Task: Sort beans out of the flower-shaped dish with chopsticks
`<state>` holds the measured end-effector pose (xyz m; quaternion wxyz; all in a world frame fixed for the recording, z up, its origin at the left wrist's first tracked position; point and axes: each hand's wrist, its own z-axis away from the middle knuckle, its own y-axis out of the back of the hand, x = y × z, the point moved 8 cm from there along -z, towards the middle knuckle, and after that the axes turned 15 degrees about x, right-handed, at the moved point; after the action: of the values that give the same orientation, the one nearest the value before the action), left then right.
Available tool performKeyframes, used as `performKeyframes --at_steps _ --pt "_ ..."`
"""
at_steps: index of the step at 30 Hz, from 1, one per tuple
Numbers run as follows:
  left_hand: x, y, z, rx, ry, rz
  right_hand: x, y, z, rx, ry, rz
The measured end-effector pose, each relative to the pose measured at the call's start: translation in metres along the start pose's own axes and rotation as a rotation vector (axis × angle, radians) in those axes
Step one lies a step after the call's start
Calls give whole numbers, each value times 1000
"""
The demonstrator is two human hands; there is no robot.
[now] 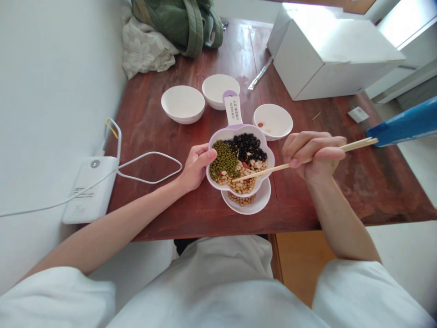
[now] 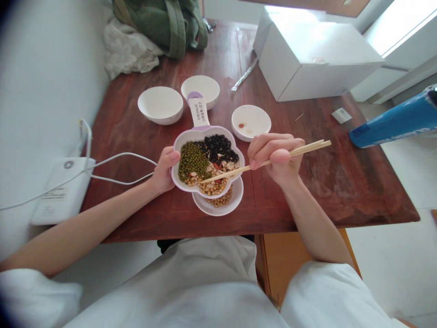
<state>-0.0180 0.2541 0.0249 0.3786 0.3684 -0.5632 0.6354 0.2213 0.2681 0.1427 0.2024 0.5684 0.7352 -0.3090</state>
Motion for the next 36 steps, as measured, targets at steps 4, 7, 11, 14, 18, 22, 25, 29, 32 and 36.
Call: performKeyframes --at_steps 4,7,11,14,18,22,25,29,32,36 --pt "0 0 0 0 0 -4 1 -4 4 -71 -15 17" --pt "0 0 0 2 2 -3 0 -5 6 -84 -16 2" --pt "0 -1 0 7 3 -10 -1 -1 4 -17 2 21" --pt "-1 0 0 19 15 -1 2 0 5 -37 -10 63" --pt "-2 1 0 19 16 1 2 1 8 -55 -18 80" --pt "-1 0 0 19 0 -14 -1 -1 7 -58 -22 48" --pt "0 0 0 26 7 -6 -3 -4 5 -76 -25 35" --pt "0 0 0 29 19 10 -3 -2 3 -48 -49 45" --pt "-2 1 0 35 31 21 0 0 3 -38 -74 80" --pt "-2 1 0 29 22 17 1 0 3 -71 -82 88"
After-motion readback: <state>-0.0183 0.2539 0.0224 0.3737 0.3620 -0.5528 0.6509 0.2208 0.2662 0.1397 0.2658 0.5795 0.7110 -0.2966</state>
